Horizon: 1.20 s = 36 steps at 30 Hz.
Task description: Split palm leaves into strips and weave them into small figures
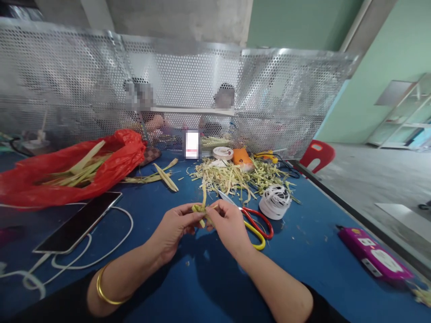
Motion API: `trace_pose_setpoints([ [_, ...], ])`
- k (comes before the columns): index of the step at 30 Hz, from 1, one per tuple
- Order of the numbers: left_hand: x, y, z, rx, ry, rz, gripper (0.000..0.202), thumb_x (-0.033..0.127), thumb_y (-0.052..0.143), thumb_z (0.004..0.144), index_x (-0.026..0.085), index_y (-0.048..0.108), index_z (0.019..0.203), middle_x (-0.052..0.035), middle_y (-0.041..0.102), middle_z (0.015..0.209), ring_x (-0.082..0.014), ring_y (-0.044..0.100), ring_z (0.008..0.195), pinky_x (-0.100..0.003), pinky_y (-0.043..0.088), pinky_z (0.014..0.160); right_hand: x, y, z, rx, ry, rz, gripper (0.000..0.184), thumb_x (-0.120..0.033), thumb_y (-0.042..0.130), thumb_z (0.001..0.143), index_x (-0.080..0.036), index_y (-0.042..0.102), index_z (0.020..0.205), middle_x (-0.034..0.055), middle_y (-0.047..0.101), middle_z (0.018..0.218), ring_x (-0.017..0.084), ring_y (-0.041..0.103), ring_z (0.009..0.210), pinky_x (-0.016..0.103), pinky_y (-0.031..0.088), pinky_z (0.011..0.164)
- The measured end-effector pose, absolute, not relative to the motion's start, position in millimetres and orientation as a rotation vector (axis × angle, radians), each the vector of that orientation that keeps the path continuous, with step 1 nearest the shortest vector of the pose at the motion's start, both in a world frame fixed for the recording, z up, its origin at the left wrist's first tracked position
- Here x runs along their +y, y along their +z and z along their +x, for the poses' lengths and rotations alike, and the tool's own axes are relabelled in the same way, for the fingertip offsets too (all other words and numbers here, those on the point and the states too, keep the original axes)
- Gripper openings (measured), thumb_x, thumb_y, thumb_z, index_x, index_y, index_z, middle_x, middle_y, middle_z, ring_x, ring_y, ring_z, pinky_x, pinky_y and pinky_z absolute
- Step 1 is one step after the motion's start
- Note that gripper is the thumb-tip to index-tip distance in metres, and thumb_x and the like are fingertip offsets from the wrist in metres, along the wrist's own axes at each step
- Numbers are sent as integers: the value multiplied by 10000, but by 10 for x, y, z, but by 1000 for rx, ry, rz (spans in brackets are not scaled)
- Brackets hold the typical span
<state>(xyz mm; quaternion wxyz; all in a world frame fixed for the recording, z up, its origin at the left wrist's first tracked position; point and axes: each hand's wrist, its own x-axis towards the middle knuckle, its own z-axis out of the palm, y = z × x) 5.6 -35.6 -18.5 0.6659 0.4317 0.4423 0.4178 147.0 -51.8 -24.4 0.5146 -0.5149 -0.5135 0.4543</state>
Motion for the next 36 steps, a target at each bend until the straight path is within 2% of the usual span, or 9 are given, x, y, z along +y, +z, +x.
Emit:
trace_pose_setpoints([
  [4, -333, -130, 31, 1025, 920, 942, 237, 243, 759, 605, 127, 698, 802, -31, 661, 631, -101, 575, 555, -187, 350, 492, -506, -164, 1539, -1259, 1220, -1281, 260, -362, 603, 762, -161, 582, 599, -27, 555, 520, 96, 467, 476, 224, 351, 482],
  [7, -301, -115, 7, 1031, 892, 905, 222, 232, 759, 596, 125, 692, 778, -31, 661, 631, -97, 576, 548, -188, 356, 503, -466, -161, 1590, -1292, 1227, -1266, 178, -339, 636, 748, -161, 625, 745, -8, 610, 629, 120, 532, 557, 240, 407, 536],
  [12, -245, -119, -37, 944, 851, 791, 179, 213, 749, 606, 129, 685, 750, -27, 652, 632, -97, 581, 559, -187, 376, 510, -427, -204, 1653, -1765, 510, -1117, 55, -224, 573, 825, -189, 596, 861, 37, 635, 829, 158, 589, 738, 292, 475, 696],
  [14, -236, -121, -47, 914, 843, 757, 160, 199, 740, 611, 131, 689, 746, -23, 650, 655, -92, 579, 571, -184, 382, 513, -437, -197, 1667, -1985, 168, -1023, 117, -171, 516, 860, -199, 616, 912, 65, 643, 923, 172, 596, 828, 309, 467, 748],
  [19, -259, -119, -37, 915, 844, 786, 144, 203, 741, 604, 123, 700, 716, -33, 656, 671, -86, 554, 579, -187, 392, 535, -465, -143, 1675, -2160, -288, -901, 162, -143, 501, 885, -199, 652, 904, 47, 685, 873, 162, 616, 816, 311, 438, 761],
  [24, -317, -68, 19, 1004, 934, 1064, 200, 254, 733, 619, 126, 738, 773, -27, 633, 573, -101, 515, 526, -196, 330, 470, -481, -152, 1663, -2065, -232, -981, 126, -200, 535, 889, -196, 639, 817, 20, 663, 745, 149, 613, 722, 305, 428, 741],
  [27, -347, -17, 49, 1009, 988, 1193, 158, 209, 716, 614, 156, 757, 757, -6, 626, 533, -99, 485, 497, -198, 304, 446, -497, -192, 1641, -2019, -176, -1061, 151, -205, 526, 894, -198, 630, 785, 14, 637, 717, 148, 597, 688, 300, 416, 716],
  [33, -372, -21, 60, 966, 951, 1238, 153, 179, 690, 642, 179, 770, 772, 10, 635, 537, -108, 511, 532, -213, 404, 542, -505, -281, 1568, -1681, 301, -1288, 41, -241, 589, 834, -207, 580, 814, -3, 632, 714, 152, 588, 653, 273, 445, 640],
  [36, -379, -80, 65, 937, 969, 1194, 193, 195, 735, 622, 171, 763, 812, -11, 701, 679, -127, 577, 634, -233, 451, 647, -498, -300, 1516, -1470, 487, -1331, 136, -266, 642, 771, -213, 517, 781, -37, 582, 647, 135, 561, 580, 252, 451, 576],
])
